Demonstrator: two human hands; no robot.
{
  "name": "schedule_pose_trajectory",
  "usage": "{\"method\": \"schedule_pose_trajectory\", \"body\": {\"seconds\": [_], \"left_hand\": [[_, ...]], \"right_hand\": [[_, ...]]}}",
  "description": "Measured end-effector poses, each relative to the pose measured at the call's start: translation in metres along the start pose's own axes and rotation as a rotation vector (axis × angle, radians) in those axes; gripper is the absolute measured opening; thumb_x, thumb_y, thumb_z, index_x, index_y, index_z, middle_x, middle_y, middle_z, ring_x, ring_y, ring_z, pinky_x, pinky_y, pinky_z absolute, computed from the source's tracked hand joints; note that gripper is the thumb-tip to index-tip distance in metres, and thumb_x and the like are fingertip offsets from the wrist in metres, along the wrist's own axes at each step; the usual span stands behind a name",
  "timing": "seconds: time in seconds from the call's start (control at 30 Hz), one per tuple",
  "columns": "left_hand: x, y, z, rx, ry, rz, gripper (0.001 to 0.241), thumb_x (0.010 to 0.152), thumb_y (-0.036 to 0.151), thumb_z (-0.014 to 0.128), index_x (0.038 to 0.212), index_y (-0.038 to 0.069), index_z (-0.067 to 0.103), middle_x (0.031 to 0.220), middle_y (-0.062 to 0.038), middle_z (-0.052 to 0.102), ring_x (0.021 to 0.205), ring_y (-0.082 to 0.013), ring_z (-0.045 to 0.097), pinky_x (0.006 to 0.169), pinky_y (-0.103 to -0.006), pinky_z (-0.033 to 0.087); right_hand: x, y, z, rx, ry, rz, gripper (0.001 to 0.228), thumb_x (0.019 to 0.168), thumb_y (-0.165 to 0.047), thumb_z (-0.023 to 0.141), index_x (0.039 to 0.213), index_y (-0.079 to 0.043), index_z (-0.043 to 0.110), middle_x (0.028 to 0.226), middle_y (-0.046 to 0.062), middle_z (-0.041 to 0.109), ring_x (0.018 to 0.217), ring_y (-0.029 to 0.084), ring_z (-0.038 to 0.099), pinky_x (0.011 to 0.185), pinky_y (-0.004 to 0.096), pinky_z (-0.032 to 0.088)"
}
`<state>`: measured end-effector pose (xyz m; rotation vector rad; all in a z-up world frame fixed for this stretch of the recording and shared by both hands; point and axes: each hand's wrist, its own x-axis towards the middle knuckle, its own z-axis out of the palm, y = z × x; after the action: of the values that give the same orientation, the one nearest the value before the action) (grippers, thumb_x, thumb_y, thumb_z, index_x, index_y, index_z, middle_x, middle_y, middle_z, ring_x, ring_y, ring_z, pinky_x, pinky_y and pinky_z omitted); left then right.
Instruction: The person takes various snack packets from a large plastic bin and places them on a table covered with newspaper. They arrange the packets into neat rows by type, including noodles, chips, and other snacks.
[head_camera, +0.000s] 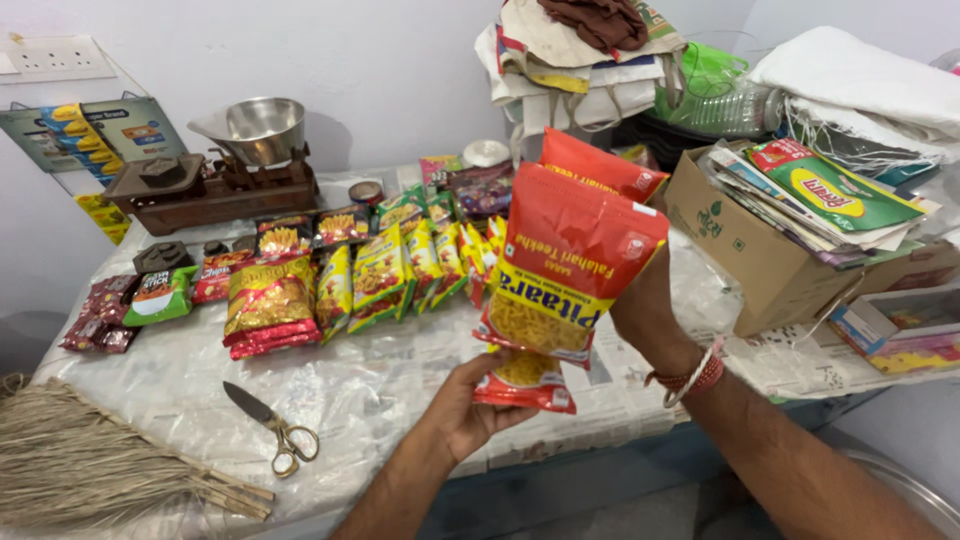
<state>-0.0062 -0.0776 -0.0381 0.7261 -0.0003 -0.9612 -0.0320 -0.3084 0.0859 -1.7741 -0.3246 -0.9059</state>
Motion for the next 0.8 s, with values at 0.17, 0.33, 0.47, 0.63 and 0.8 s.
{"method": "schedule_pose_trajectory", "body": {"seconds": [0.17, 0.33, 0.47, 0.63, 0.8], "left_hand": [[-0.003, 0.01, 0.019, -0.058, -0.007, 0.0, 0.048, 0.089, 0.026, 0.061, 0.131, 0.004, 0.058, 0.128, -0.018, 0.07, 0.115, -0.0348, 0.07, 0.097, -0.0521, 0.059], [-0.005, 0.013, 0.021, -0.037, -0.025, 0.015, 0.048, 0.088, 0.022, 0.06, 0.132, 0.002, 0.058, 0.127, -0.019, 0.07, 0.115, -0.0351, 0.07, 0.095, -0.0539, 0.06], [0.001, 0.008, 0.01, 0.213, 0.124, 0.057, 0.044, 0.085, 0.016, 0.062, 0.128, 0.007, 0.06, 0.121, -0.012, 0.071, 0.107, -0.0287, 0.072, 0.089, -0.0521, 0.061], [0.028, 0.0, -0.021, 0.46, 0.131, 0.46, 0.035, 0.088, 0.0, 0.066, 0.123, -0.001, 0.065, 0.114, -0.011, 0.074, 0.101, -0.017, 0.07, 0.09, -0.0337, 0.057], [0.039, 0.02, -0.047, 0.734, 0.155, 0.798, 0.036, 0.086, -0.009, 0.063, 0.12, 0.003, 0.063, 0.109, -0.006, 0.072, 0.101, -0.0142, 0.069, 0.089, -0.0293, 0.057]], "right_hand": [[-0.012, 0.015, -0.003, -0.112, -0.011, 0.024, 0.03, 0.103, -0.016, 0.061, 0.128, 0.001, 0.06, 0.126, 0.01, 0.068, 0.116, 0.018, 0.065, 0.094, 0.036, 0.055], [-0.017, 0.018, -0.008, -0.505, -0.136, -0.288, 0.04, 0.096, -0.012, 0.065, 0.132, 0.0, 0.057, 0.132, 0.014, 0.063, 0.124, 0.029, 0.061, 0.1, 0.042, 0.05], [-0.014, 0.015, -0.007, -0.19, -0.176, -0.109, 0.046, 0.094, -0.014, 0.067, 0.135, 0.0, 0.052, 0.133, 0.014, 0.061, 0.124, 0.028, 0.059, 0.1, 0.041, 0.05], [-0.015, 0.002, -0.007, -0.01, -0.281, 0.037, 0.046, 0.096, -0.015, 0.068, 0.136, 0.001, 0.052, 0.133, 0.014, 0.06, 0.124, 0.028, 0.059, 0.101, 0.041, 0.05], [-0.026, -0.008, -0.018, -0.01, -0.397, 0.097, 0.046, 0.097, -0.016, 0.068, 0.136, 0.001, 0.052, 0.134, 0.015, 0.06, 0.125, 0.028, 0.059, 0.103, 0.041, 0.049]]}}
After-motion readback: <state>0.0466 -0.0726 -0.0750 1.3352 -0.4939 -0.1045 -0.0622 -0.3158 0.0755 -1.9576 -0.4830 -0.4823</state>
